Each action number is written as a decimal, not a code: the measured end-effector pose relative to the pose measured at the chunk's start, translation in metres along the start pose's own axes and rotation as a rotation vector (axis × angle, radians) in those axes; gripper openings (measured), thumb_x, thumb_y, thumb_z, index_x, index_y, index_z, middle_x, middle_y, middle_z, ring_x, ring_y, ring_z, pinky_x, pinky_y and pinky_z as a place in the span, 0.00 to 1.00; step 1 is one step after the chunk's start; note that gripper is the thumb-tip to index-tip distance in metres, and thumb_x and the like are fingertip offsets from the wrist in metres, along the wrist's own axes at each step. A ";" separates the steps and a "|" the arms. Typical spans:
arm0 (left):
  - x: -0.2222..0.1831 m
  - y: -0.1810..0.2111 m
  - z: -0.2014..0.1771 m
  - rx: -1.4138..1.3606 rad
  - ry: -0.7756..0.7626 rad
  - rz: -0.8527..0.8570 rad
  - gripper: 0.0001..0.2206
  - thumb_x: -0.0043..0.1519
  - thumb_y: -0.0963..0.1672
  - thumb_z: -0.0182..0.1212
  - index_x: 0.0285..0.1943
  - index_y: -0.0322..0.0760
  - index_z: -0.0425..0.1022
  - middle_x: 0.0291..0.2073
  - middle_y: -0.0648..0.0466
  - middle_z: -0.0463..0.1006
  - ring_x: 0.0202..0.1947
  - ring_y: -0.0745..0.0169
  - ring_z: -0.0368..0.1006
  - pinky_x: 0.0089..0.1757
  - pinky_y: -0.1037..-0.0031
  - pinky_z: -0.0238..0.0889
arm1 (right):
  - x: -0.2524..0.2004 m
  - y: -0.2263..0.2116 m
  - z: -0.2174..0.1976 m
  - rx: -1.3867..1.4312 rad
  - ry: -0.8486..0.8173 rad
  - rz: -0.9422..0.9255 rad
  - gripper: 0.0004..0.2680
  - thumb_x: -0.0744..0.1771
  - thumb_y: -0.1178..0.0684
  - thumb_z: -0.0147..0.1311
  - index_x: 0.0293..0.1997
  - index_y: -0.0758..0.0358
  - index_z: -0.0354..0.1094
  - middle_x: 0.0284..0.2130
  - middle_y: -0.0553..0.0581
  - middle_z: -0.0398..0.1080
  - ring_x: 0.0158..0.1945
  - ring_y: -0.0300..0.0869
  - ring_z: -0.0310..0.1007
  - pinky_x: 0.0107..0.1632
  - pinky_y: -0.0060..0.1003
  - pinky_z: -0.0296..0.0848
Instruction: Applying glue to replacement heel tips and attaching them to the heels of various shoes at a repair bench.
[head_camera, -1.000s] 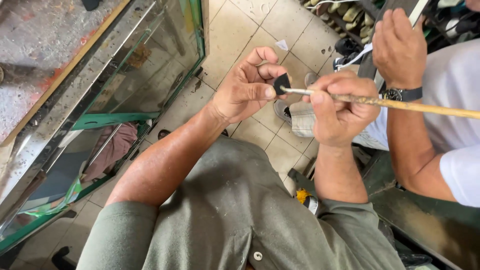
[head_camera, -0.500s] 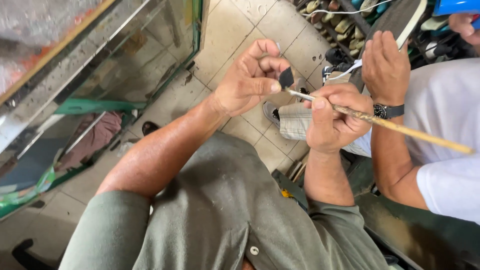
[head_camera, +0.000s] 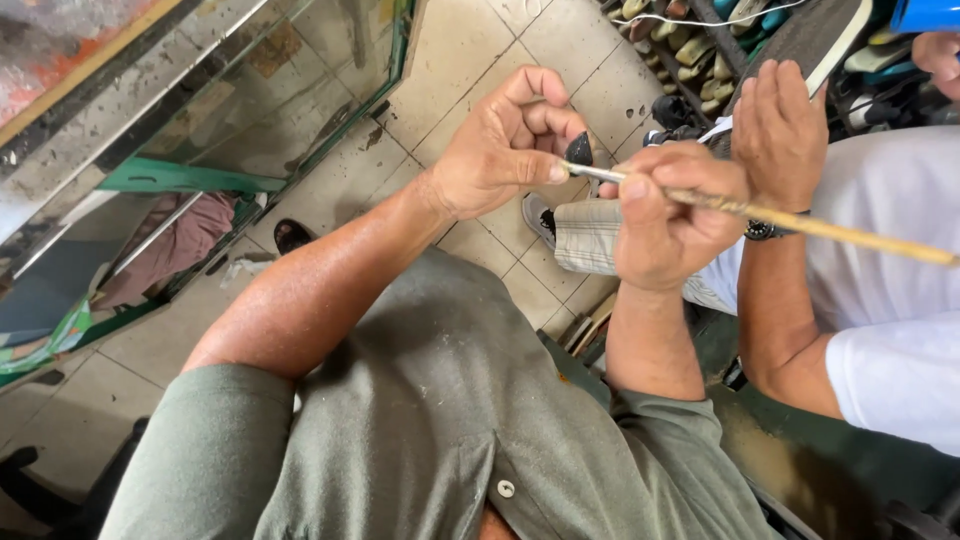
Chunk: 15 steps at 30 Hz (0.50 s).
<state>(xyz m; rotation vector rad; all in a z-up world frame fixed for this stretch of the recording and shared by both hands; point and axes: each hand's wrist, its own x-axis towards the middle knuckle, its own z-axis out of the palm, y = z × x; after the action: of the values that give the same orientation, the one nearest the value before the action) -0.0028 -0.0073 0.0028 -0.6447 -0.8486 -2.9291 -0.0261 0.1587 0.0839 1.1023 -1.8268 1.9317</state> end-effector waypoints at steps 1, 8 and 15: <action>-0.003 0.001 -0.001 -0.003 0.004 0.001 0.22 0.62 0.35 0.70 0.58 0.43 0.62 0.45 0.45 0.78 0.44 0.61 0.76 0.45 0.78 0.69 | 0.002 0.006 0.001 0.000 -0.004 0.004 0.06 0.69 0.61 0.56 0.43 0.59 0.60 0.31 0.62 0.68 0.26 0.42 0.69 0.26 0.33 0.76; -0.009 0.009 -0.010 -0.043 0.035 -0.064 0.25 0.62 0.34 0.66 0.64 0.43 0.63 0.51 0.50 0.80 0.51 0.53 0.76 0.54 0.63 0.67 | 0.046 0.017 -0.015 -0.361 0.161 -0.227 0.06 0.66 0.63 0.57 0.40 0.62 0.62 0.32 0.61 0.67 0.37 0.49 0.68 0.44 0.43 0.68; -0.030 0.020 -0.042 -0.021 0.169 0.007 0.25 0.58 0.31 0.57 0.61 0.44 0.61 0.50 0.49 0.82 0.49 0.52 0.80 0.52 0.65 0.77 | 0.012 0.152 -0.006 -0.819 -0.890 0.575 0.05 0.64 0.56 0.53 0.30 0.67 0.70 0.24 0.71 0.72 0.32 0.65 0.74 0.40 0.59 0.68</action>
<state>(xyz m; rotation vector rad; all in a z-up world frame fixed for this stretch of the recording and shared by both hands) 0.0115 -0.0489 -0.0313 -0.3924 -0.7976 -2.9367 -0.1352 0.1344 -0.0196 1.2730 -3.2336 0.5794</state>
